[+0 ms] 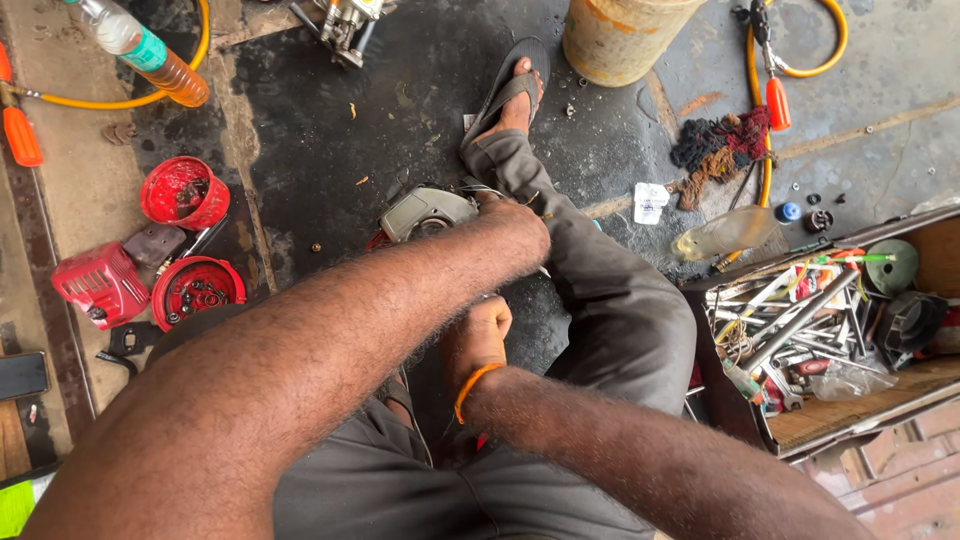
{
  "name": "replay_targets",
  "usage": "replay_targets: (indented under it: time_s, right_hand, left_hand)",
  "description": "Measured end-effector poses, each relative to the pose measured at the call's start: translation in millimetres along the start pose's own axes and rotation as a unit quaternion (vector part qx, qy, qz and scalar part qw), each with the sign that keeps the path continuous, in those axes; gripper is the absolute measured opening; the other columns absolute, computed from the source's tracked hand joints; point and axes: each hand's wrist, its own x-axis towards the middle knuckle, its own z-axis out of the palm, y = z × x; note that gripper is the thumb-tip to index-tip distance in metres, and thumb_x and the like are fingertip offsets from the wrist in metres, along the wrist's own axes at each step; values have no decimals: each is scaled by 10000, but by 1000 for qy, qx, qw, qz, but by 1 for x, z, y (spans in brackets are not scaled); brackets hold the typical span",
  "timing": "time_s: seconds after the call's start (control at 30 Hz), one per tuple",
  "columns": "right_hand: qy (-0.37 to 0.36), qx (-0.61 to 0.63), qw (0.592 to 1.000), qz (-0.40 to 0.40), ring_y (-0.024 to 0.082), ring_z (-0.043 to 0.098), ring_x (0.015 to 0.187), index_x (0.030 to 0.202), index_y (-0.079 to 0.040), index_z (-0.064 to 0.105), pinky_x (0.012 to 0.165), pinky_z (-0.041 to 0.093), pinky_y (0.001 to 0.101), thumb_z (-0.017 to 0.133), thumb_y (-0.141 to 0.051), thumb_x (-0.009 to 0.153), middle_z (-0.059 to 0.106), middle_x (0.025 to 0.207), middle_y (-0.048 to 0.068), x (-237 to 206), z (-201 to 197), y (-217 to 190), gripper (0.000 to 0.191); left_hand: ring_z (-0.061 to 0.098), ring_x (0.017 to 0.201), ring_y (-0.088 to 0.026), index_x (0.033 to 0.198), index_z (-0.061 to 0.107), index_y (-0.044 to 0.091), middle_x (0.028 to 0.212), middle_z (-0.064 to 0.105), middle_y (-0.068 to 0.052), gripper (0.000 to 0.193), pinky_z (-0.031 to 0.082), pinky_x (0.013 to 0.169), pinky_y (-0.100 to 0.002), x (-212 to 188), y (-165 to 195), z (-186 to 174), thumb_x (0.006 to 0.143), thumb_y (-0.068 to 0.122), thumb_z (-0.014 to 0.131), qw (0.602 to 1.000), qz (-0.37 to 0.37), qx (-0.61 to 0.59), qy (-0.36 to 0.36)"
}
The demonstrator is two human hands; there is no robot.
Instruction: The person sits on the workshop floor repairing a small petrol engine. They handle small parts and fasteners by hand, then use a spanner and a screwdriver to loosen and tighten bolts on the engine, remove the red recoil starter cover, work on the engine components, and finally set the engine aside and reach into a parts drawer.
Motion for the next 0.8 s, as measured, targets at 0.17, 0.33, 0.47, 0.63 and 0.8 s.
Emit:
replay_targets:
  time_s: [0.17,0.33,0.47,0.63,0.8]
  right_hand:
    - [15,-6,999,31,133,323,587,758,-232,674,513,195,347,781,-336,754,377,688,-87,2,-5,1,148]
    - [4,20,999,25,141,359,602,766,-217,695,524,209,366,750,-311,792,415,697,-87,6,-3,-1,112]
    - [-9,28,1000,9,141,394,655,791,-225,706,546,217,368,749,-288,801,447,741,-95,9,3,-2,77]
    - [184,77,977,82,180,583,756,933,-209,736,607,357,382,713,-250,847,591,800,-30,0,34,-2,98]
    - [332,508,775,176,270,735,852,1237,-152,665,731,516,389,709,-294,977,701,929,69,-25,96,14,300]
  left_hand:
    - [523,1391,-382,1378,671,137,1471,602,-111,479,357,1123,-700,5,-3,7,913,171,783,999,16,-32,15]
    - [521,1383,-417,1380,663,110,1461,595,-183,544,370,1118,-684,-2,0,5,869,169,841,1000,8,-8,-4]
    - [491,1396,-447,1403,645,132,1469,560,-242,578,315,1140,-717,-13,2,2,861,137,844,997,47,53,-8]
    - [452,1436,-432,1461,587,134,1525,513,-209,599,222,1176,-739,-19,2,-4,903,183,796,1000,9,18,-15]
    - [395,1473,-422,1475,572,156,1555,482,-181,574,156,1181,-752,-17,0,-4,934,212,754,1000,-7,-20,-4]
